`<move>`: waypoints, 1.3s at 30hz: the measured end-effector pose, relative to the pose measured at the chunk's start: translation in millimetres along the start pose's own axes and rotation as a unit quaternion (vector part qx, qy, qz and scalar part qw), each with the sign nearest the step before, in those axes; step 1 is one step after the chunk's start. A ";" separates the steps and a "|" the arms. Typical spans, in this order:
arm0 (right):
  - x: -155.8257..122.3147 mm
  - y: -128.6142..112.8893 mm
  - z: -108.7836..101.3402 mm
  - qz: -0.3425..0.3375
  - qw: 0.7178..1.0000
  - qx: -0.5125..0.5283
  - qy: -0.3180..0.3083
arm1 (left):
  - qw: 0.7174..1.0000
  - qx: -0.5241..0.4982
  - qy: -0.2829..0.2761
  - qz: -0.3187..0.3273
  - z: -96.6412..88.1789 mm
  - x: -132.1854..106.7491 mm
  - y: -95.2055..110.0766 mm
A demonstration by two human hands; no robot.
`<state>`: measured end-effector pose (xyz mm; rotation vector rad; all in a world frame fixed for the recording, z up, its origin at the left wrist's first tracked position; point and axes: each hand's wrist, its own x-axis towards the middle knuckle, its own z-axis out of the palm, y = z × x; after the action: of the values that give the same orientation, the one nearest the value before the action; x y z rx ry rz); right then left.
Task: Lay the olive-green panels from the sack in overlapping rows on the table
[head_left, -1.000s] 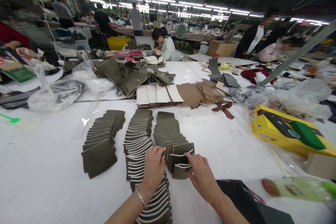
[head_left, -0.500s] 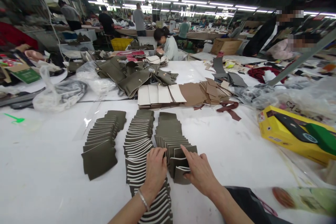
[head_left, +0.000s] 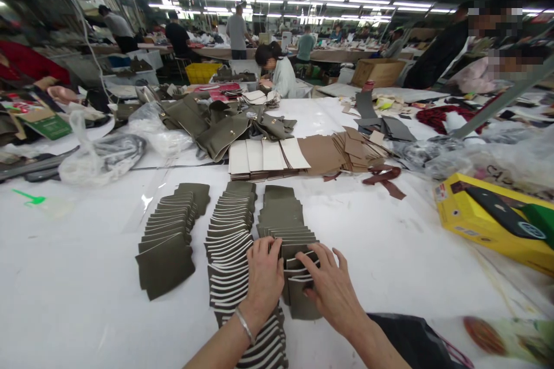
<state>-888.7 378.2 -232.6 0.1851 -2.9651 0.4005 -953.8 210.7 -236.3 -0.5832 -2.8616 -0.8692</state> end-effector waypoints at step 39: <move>7.4 7.6 13.4 0.002 0.999 0.028 -0.023 | 0.998 0.029 0.016 -0.044 -2.0 34.3 -14.7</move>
<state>-898.7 381.1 -246.2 0.1985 -3.0015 0.4854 -991.1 209.7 -235.5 -0.4363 -2.8910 -0.7977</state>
